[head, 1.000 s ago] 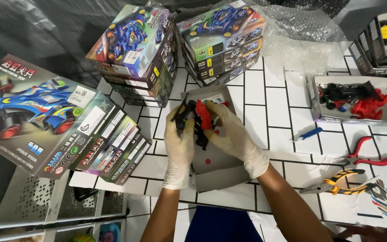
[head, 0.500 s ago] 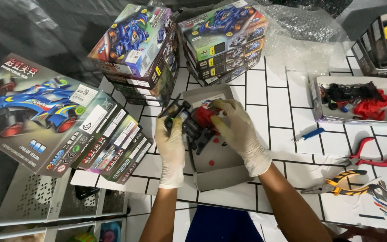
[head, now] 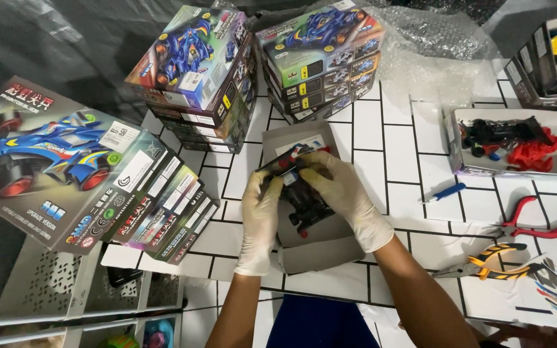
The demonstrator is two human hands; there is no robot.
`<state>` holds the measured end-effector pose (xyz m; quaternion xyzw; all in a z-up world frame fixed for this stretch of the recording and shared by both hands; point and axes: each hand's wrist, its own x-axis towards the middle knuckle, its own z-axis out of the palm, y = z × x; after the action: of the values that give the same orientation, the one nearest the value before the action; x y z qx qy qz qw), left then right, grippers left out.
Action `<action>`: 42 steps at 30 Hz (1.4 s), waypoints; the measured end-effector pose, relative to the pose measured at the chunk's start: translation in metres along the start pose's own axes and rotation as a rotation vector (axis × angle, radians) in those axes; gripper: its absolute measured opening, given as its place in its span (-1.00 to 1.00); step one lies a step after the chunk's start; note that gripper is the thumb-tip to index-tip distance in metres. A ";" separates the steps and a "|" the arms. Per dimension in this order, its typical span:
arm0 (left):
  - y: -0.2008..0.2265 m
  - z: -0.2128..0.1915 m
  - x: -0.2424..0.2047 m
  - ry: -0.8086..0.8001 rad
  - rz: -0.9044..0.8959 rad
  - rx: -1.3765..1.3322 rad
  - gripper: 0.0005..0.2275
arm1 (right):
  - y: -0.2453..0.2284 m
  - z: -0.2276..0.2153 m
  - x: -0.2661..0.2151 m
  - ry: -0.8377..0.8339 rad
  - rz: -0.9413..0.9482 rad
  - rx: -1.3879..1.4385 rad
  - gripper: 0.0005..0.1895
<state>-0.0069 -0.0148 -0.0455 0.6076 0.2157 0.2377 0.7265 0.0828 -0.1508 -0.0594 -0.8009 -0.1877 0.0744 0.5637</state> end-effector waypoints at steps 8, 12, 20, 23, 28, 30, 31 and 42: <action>0.016 -0.002 -0.006 0.146 0.004 -0.142 -0.92 | -0.004 -0.004 -0.006 -0.083 -0.074 -0.042 -0.72; 0.013 -0.004 -0.021 -0.040 -0.013 -0.140 -0.72 | 0.001 -0.001 -0.004 0.018 -0.083 0.048 -0.78; -0.009 0.000 -0.025 -0.213 0.087 0.138 -0.81 | -0.011 0.000 -0.009 0.060 -0.091 0.160 -0.81; -0.005 0.001 -0.026 -0.189 0.075 0.107 -0.78 | -0.008 0.003 -0.011 0.006 -0.110 0.165 -0.83; 0.002 -0.007 -0.024 -0.179 0.195 0.156 -0.77 | 0.003 0.006 -0.007 -0.072 -0.130 0.173 -0.80; -0.003 -0.014 -0.024 -0.193 0.266 0.248 -0.75 | -0.002 0.004 -0.009 -0.103 -0.113 0.165 -0.79; -0.006 -0.012 -0.025 -0.194 0.268 0.247 -0.75 | -0.007 0.003 -0.010 -0.102 -0.115 0.165 -0.79; -0.012 -0.021 -0.039 0.063 0.172 0.018 -0.89 | -0.057 -0.031 -0.023 -0.045 -0.130 0.128 -0.77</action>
<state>-0.0491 -0.0239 -0.0601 0.6225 0.1878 0.3164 0.6907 0.0597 -0.1696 0.0021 -0.7475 -0.2469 0.0676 0.6129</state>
